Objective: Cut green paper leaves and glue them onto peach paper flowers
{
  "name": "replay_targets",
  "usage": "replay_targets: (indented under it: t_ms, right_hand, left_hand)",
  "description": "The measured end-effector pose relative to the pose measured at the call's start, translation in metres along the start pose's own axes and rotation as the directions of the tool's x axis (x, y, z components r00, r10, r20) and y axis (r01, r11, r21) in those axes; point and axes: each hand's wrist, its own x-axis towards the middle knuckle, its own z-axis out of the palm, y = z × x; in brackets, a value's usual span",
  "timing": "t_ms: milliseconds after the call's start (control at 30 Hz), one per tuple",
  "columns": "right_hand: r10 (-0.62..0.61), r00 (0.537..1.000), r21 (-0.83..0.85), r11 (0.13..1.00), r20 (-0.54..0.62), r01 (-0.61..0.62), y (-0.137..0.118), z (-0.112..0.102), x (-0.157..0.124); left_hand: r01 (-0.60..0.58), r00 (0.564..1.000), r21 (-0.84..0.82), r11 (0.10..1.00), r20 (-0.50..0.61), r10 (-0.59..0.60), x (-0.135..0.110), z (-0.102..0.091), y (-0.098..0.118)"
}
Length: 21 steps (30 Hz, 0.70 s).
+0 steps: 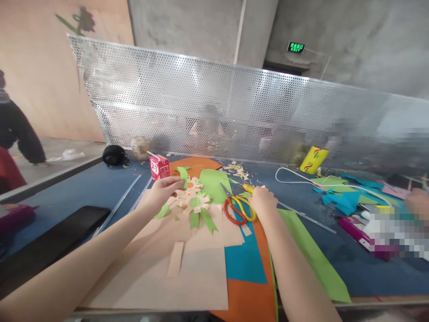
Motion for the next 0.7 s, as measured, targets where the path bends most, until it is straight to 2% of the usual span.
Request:
replay_targets:
  t_ms: [167,367,500,600,700]
  right_hand:
    - [0.023,0.999,0.043,0.999,-0.03,-0.021,0.001,0.001,0.001]
    - [0.166,0.986,0.167,0.973,-0.029,-0.159,0.012,0.021,0.015]
    - [0.108,0.994,0.298,0.948,0.02,-0.109,0.022,0.03,0.027]
    - [0.117,0.991,0.41,0.902,0.064,-0.133,0.026,0.026,0.032]
    - [0.163,0.976,0.546,0.809,0.145,-0.216,0.031,0.02,0.033]
  left_hand:
    - [0.019,1.0,-0.024,1.0,0.004,-0.019,-0.002,0.001,0.0]
    - [0.006,1.0,-0.036,0.999,-0.006,-0.006,-0.004,0.001,0.001]
    - [-0.004,1.0,-0.031,1.0,0.016,0.004,-0.003,0.0,0.0]
    - [0.008,1.0,-0.02,1.0,0.026,-0.007,-0.002,0.0,-0.003]
    - [0.004,0.999,-0.018,1.0,0.039,-0.003,-0.001,0.0,-0.006]
